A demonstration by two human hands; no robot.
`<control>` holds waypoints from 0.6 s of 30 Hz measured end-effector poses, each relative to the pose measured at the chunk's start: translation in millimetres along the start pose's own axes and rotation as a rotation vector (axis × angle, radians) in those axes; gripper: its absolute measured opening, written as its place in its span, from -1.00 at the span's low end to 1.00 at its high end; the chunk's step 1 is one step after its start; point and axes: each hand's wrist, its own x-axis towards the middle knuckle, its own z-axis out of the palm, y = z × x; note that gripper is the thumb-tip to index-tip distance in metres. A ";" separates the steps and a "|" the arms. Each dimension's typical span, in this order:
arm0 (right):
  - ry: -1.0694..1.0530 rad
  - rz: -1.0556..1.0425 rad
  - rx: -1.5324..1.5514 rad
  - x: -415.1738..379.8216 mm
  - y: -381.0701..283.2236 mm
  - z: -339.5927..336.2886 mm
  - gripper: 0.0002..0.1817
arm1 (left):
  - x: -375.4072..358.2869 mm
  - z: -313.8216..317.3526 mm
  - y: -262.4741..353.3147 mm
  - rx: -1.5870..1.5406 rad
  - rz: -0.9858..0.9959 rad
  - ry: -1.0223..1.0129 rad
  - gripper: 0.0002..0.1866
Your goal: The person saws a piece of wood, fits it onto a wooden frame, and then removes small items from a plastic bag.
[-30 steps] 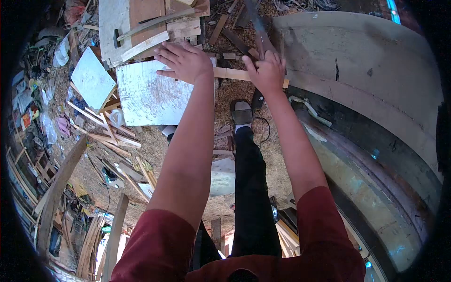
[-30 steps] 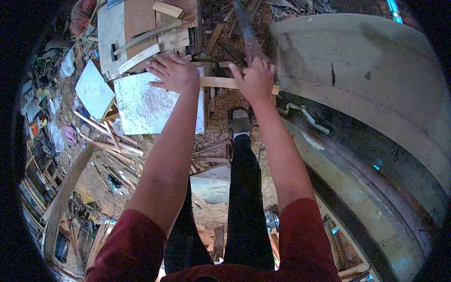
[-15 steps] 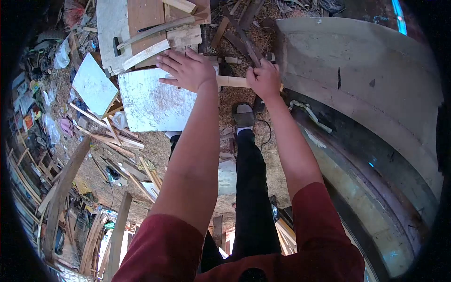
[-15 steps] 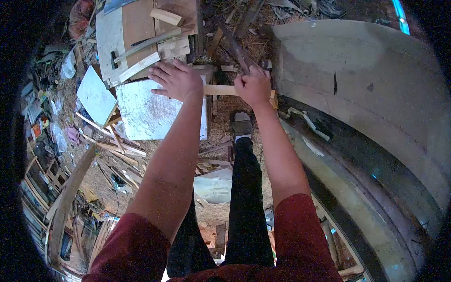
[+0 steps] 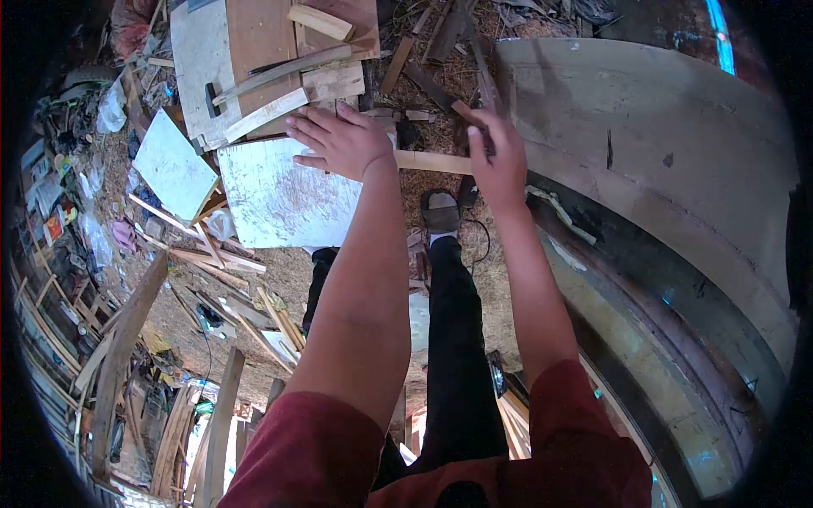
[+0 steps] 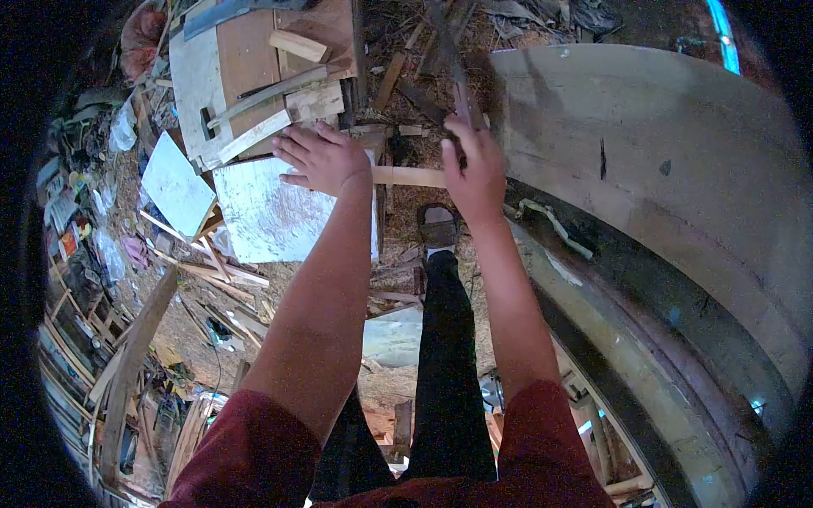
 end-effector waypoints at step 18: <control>0.110 0.479 0.674 -182.9 -100.9 67.2 -0.41 | -0.4 0.5 1.1 0.051 0.032 -0.001 -0.24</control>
